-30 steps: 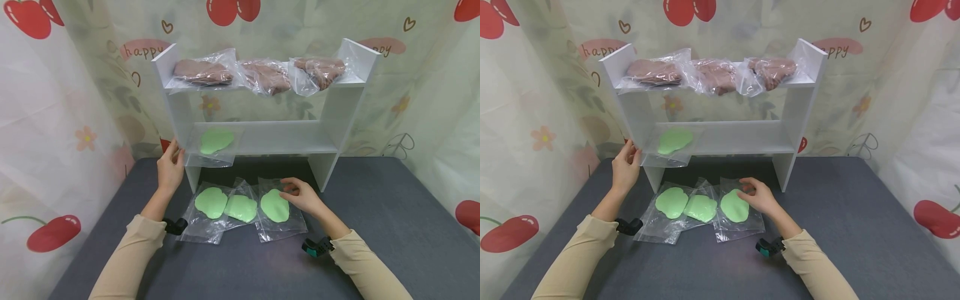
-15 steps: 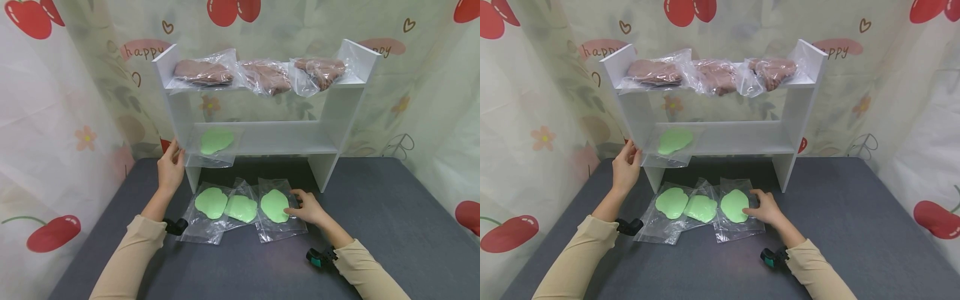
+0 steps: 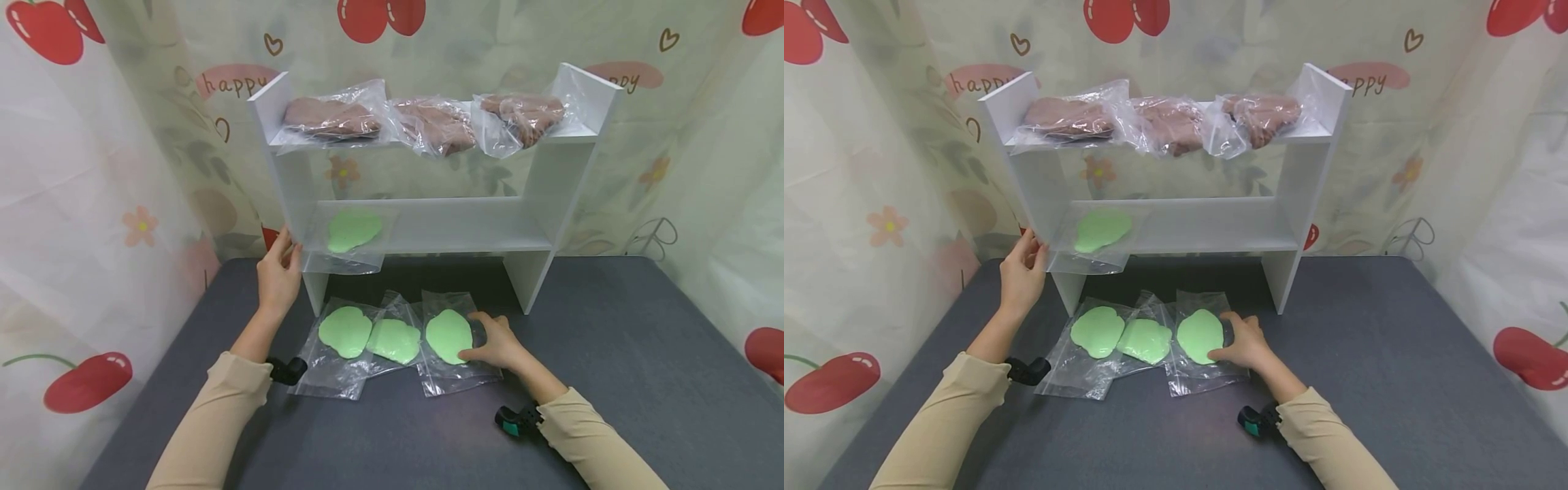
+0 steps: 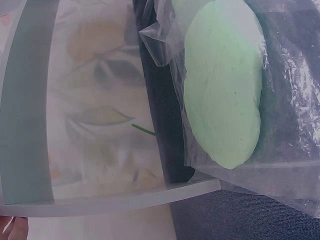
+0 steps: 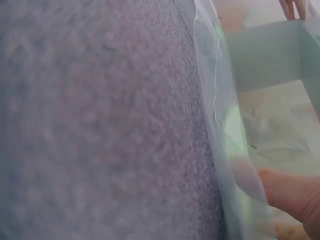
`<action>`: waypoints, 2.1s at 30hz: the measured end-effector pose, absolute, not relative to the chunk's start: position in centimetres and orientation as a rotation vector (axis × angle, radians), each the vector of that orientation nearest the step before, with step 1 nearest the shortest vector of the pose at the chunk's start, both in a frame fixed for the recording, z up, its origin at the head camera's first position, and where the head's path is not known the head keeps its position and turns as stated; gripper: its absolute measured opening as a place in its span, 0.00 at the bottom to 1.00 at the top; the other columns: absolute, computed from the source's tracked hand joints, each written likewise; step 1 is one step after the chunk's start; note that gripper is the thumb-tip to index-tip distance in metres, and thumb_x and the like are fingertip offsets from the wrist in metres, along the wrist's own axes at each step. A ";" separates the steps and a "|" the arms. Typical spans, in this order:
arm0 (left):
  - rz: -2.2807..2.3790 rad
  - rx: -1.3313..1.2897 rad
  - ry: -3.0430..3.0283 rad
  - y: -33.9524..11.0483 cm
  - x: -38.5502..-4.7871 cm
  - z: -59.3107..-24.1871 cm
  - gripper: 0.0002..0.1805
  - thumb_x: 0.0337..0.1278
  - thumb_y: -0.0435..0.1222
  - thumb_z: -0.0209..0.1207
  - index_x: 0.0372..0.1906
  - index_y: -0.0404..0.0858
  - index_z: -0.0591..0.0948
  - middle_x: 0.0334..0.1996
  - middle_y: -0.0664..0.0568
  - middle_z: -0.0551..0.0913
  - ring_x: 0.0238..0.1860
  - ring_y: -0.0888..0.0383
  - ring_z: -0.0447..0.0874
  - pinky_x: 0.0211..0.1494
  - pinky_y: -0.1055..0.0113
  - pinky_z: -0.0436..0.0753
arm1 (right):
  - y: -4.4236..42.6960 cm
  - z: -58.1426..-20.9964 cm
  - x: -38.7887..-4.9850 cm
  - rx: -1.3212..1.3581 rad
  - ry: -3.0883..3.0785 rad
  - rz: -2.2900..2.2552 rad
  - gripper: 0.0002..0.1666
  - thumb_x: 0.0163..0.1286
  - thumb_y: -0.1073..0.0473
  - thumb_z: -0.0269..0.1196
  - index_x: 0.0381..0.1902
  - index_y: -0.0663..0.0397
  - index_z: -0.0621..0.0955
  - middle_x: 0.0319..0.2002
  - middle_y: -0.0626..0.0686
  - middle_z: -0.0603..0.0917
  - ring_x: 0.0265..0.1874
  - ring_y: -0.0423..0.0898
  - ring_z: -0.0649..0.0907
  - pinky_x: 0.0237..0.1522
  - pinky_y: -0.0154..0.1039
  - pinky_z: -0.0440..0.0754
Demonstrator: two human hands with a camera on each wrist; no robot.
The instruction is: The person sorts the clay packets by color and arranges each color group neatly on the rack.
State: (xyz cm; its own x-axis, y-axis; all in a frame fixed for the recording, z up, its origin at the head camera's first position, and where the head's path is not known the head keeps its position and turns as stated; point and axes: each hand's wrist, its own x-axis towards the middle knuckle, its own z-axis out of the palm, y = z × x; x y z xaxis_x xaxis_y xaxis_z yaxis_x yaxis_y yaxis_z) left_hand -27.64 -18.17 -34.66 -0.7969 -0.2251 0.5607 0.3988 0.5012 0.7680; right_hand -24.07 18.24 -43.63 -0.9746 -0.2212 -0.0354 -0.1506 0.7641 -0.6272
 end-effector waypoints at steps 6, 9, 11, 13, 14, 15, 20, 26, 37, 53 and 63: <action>-1.305 -0.151 -2.120 -18.1 -27.5 -34.6 0.27 0.64 0.29 0.52 0.68 0.42 0.66 0.59 0.37 0.75 0.57 0.41 0.77 0.56 0.49 0.78 | 18.1 -43.7 -24.2 -0.342 2.847 -1.011 0.44 0.49 0.56 0.72 0.62 0.63 0.68 0.55 0.72 0.74 0.52 0.67 0.75 0.46 0.59 0.77; -1.302 -0.153 -2.121 -18.1 -27.6 -34.7 0.27 0.64 0.29 0.52 0.68 0.42 0.66 0.59 0.37 0.74 0.57 0.41 0.77 0.56 0.49 0.78 | 18.1 -43.8 -24.1 -0.348 2.846 -1.025 0.41 0.49 0.56 0.72 0.60 0.60 0.70 0.57 0.70 0.74 0.53 0.68 0.75 0.47 0.59 0.77; -1.305 -0.153 -2.121 -18.1 -27.6 -34.6 0.27 0.64 0.29 0.52 0.68 0.43 0.66 0.60 0.37 0.74 0.57 0.42 0.77 0.56 0.49 0.78 | 18.1 -43.8 -24.0 -0.370 2.851 -1.037 0.39 0.49 0.57 0.72 0.59 0.60 0.72 0.58 0.69 0.74 0.54 0.68 0.75 0.48 0.59 0.76; -1.305 -0.154 -2.121 -18.1 -27.6 -34.6 0.27 0.64 0.29 0.52 0.68 0.42 0.66 0.60 0.37 0.74 0.57 0.42 0.77 0.56 0.49 0.78 | 18.2 -43.8 -24.0 -0.402 2.862 -1.052 0.37 0.50 0.58 0.72 0.58 0.60 0.73 0.58 0.68 0.74 0.55 0.68 0.74 0.50 0.60 0.75; -1.306 -0.154 -2.122 -18.2 -27.6 -34.6 0.27 0.64 0.30 0.52 0.68 0.43 0.66 0.60 0.37 0.74 0.57 0.41 0.77 0.56 0.49 0.78 | 18.3 -43.9 -24.0 -0.419 2.865 -1.066 0.36 0.50 0.58 0.72 0.57 0.60 0.73 0.58 0.68 0.75 0.55 0.68 0.74 0.51 0.60 0.75; -1.307 -0.155 -2.124 -18.2 -27.6 -34.6 0.27 0.64 0.30 0.51 0.68 0.43 0.65 0.60 0.37 0.74 0.57 0.41 0.77 0.56 0.49 0.78 | 18.3 -43.9 -23.9 -0.440 2.866 -1.082 0.35 0.50 0.59 0.71 0.57 0.60 0.74 0.58 0.68 0.75 0.56 0.68 0.74 0.51 0.61 0.75; -1.309 -0.154 -2.132 -18.2 -27.6 -34.7 0.27 0.65 0.31 0.51 0.68 0.43 0.65 0.60 0.38 0.74 0.57 0.42 0.77 0.57 0.50 0.78 | 18.6 -44.1 -23.8 -0.553 2.840 -1.168 0.32 0.55 0.61 0.68 0.58 0.61 0.73 0.59 0.66 0.75 0.59 0.67 0.72 0.52 0.61 0.75; -1.308 -0.151 -2.133 -18.2 -27.6 -34.7 0.27 0.65 0.32 0.52 0.68 0.43 0.65 0.60 0.39 0.74 0.58 0.43 0.77 0.57 0.50 0.78 | 18.7 -43.9 -23.7 -0.519 2.701 -1.330 0.29 0.61 0.65 0.63 0.61 0.57 0.73 0.54 0.69 0.76 0.28 0.49 0.85 0.30 0.41 0.83; -1.303 -0.152 -2.141 -18.2 -27.5 -34.6 0.27 0.65 0.31 0.51 0.69 0.42 0.65 0.61 0.38 0.73 0.58 0.42 0.77 0.57 0.50 0.78 | 18.5 -42.7 -23.3 -0.472 2.533 -1.520 0.27 0.62 0.69 0.59 0.61 0.58 0.73 0.52 0.69 0.76 0.19 0.39 0.82 0.21 0.33 0.83; -1.315 -0.154 -2.131 -18.2 -27.5 -34.7 0.27 0.65 0.31 0.52 0.68 0.43 0.65 0.60 0.38 0.74 0.58 0.42 0.77 0.57 0.50 0.78 | 18.6 -40.6 -22.6 -0.693 2.552 -1.486 0.25 0.65 0.64 0.59 0.61 0.55 0.73 0.58 0.62 0.76 0.11 0.34 0.70 0.14 0.30 0.69; -1.305 -0.152 -2.134 -18.3 -27.6 -34.8 0.27 0.65 0.32 0.51 0.68 0.43 0.65 0.60 0.38 0.74 0.58 0.43 0.77 0.56 0.50 0.78 | 18.5 -39.3 -21.9 -0.749 2.526 -1.490 0.24 0.65 0.61 0.61 0.60 0.50 0.74 0.56 0.59 0.76 0.15 0.35 0.73 0.13 0.30 0.69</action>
